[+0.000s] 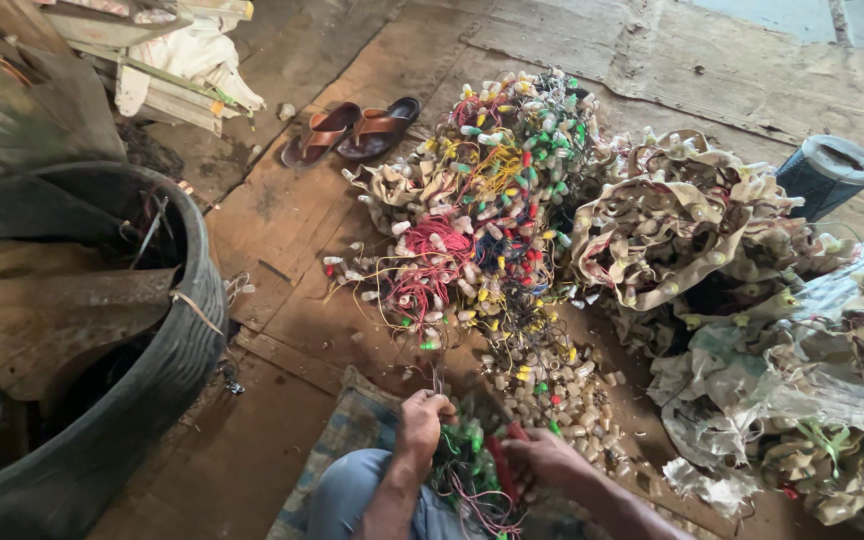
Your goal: The person sits on a mat and uses a knife to cut the plastic casings off a string of small decorative lights. The removed plastic pieces are dropped onto the floor, and the person continues to process the string of lights.
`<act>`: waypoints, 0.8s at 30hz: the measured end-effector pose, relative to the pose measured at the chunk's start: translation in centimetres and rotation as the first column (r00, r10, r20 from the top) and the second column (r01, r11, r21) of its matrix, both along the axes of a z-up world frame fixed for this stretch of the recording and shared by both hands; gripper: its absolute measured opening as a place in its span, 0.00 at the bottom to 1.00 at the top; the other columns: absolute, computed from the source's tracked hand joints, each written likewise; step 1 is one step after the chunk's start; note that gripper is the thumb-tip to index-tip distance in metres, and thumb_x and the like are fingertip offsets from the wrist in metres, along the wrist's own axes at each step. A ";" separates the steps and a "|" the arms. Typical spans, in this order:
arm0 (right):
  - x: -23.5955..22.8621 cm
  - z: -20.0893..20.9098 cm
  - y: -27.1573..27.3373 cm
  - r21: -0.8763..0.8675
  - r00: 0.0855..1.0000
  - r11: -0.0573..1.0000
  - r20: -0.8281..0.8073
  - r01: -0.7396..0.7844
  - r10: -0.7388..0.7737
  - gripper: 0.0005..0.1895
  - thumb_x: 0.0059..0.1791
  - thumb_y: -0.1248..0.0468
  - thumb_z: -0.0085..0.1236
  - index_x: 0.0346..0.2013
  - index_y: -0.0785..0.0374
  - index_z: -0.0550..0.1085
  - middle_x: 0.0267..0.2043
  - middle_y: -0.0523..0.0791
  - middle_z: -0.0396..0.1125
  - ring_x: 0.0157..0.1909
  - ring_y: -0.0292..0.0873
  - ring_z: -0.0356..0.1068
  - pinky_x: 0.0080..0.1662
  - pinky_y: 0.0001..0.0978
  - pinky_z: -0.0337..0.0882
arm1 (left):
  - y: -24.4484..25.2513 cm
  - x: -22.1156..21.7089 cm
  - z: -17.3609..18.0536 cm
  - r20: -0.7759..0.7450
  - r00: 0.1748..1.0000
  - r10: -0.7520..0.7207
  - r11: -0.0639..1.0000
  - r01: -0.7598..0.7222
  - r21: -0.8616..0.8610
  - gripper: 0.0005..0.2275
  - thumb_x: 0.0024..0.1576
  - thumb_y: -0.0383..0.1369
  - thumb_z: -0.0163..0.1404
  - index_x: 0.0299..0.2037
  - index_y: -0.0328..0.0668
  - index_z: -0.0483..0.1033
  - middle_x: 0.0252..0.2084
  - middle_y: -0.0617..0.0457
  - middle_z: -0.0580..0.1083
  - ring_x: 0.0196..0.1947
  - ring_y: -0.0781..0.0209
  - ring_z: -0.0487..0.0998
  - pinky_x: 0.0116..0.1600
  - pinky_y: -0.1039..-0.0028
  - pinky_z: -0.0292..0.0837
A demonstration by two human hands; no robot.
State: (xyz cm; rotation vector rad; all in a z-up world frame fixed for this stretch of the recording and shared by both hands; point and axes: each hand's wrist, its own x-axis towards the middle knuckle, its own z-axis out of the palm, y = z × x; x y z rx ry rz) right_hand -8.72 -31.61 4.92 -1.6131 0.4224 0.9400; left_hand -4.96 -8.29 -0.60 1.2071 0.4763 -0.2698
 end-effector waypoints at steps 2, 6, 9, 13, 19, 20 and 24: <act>0.2 1.3 -0.1 0.068 0.993 0.991 0.007 0.119 -0.120 0.15 0.53 0.55 0.55 0.41 0.66 0.73 0.27 0.48 0.73 0.25 0.44 0.75 0.31 0.37 0.77 | 0.1 0.1 0.0 0.023 1.000 0.009 1.000 -0.009 0.012 0.05 0.55 0.28 0.49 0.29 0.35 0.75 0.25 0.51 0.76 0.25 0.60 0.77 0.37 0.72 0.71; 0.9 3.1 -1.1 0.232 0.931 0.918 0.095 0.323 -0.352 0.13 0.51 0.58 0.56 0.42 0.65 0.71 0.32 0.50 0.74 0.32 0.45 0.76 0.36 0.38 0.79 | -0.1 0.1 0.3 0.040 0.999 -0.033 0.998 0.031 0.061 0.06 0.55 0.28 0.49 0.29 0.34 0.76 0.25 0.51 0.75 0.25 0.62 0.75 0.35 0.71 0.69; 0.7 2.9 -0.8 0.278 0.885 0.876 0.142 0.394 -0.443 0.12 0.51 0.61 0.59 0.40 0.66 0.70 0.34 0.48 0.72 0.34 0.44 0.75 0.40 0.38 0.79 | -0.7 -0.3 1.4 0.091 0.986 -0.137 0.965 0.113 0.235 0.10 0.59 0.32 0.48 0.31 0.34 0.76 0.25 0.47 0.77 0.26 0.59 0.75 0.36 0.69 0.70; -0.3 0.4 2.4 0.399 0.847 0.803 0.109 0.443 -0.521 0.09 0.46 0.64 0.60 0.37 0.63 0.71 0.39 0.48 0.74 0.39 0.41 0.77 0.43 0.36 0.81 | -3.8 -1.7 3.1 0.259 0.961 -0.094 0.821 -0.073 0.567 0.11 0.61 0.36 0.44 0.38 0.39 0.78 0.31 0.44 0.79 0.33 0.44 0.81 0.40 0.59 0.73; -3.3 -1.5 5.3 0.497 0.876 0.777 0.067 0.386 -0.478 0.18 0.52 0.54 0.52 0.55 0.52 0.74 0.39 0.40 0.70 0.30 0.32 0.64 0.29 0.25 0.63 | -6.2 -2.6 4.0 0.186 0.975 -0.120 0.576 -0.084 0.813 0.12 0.63 0.38 0.42 0.47 0.43 0.76 0.33 0.36 0.79 0.35 0.31 0.79 0.39 0.46 0.72; -3.3 -1.4 5.4 0.502 0.861 0.760 0.056 0.413 -0.506 0.19 0.53 0.54 0.51 0.56 0.54 0.73 0.39 0.40 0.70 0.31 0.33 0.65 0.30 0.26 0.64 | -6.4 -2.8 4.0 0.191 0.973 -0.127 0.555 -0.090 0.827 0.12 0.62 0.39 0.43 0.48 0.44 0.75 0.32 0.36 0.79 0.34 0.31 0.79 0.39 0.46 0.72; -1.7 -0.7 4.9 0.487 0.797 0.772 0.222 0.408 -0.561 0.22 0.55 0.50 0.46 0.56 0.59 0.73 0.41 0.40 0.72 0.36 0.31 0.67 0.37 0.26 0.68 | -7.0 -3.3 4.0 0.311 0.940 -0.139 0.675 -0.140 0.724 0.11 0.64 0.38 0.41 0.43 0.42 0.75 0.33 0.38 0.80 0.34 0.32 0.80 0.37 0.47 0.72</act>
